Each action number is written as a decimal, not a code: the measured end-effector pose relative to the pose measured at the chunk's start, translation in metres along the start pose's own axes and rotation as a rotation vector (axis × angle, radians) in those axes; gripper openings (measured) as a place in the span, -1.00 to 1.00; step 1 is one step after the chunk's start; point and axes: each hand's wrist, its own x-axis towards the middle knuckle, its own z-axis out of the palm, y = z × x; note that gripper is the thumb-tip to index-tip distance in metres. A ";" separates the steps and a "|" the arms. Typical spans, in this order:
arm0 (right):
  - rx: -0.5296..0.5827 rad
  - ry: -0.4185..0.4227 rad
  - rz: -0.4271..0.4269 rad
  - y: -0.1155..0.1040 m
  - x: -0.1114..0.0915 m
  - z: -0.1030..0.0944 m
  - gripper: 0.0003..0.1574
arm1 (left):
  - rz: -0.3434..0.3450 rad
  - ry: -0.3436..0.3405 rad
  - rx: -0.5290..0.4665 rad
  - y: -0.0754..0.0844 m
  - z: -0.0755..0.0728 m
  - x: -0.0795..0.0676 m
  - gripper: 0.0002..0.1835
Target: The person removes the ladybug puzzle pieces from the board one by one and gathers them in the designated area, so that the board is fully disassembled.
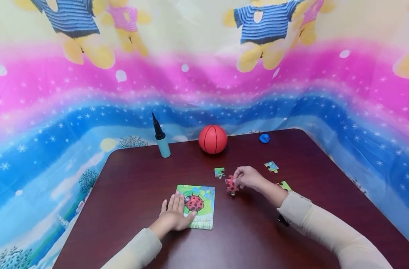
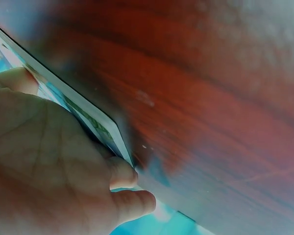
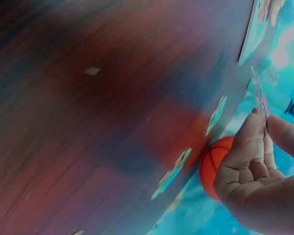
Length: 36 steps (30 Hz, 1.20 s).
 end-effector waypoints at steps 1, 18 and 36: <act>-0.013 0.002 0.012 0.004 -0.001 -0.003 -0.90 | -0.001 -0.005 -0.006 0.000 0.002 -0.001 0.03; -0.492 0.124 -0.046 0.046 -0.001 -0.021 -0.85 | -0.015 -0.004 -0.051 -0.009 0.014 -0.004 0.06; -0.759 0.427 -0.455 0.032 -0.006 0.010 -0.82 | 0.015 0.031 -0.004 -0.003 0.006 0.003 0.04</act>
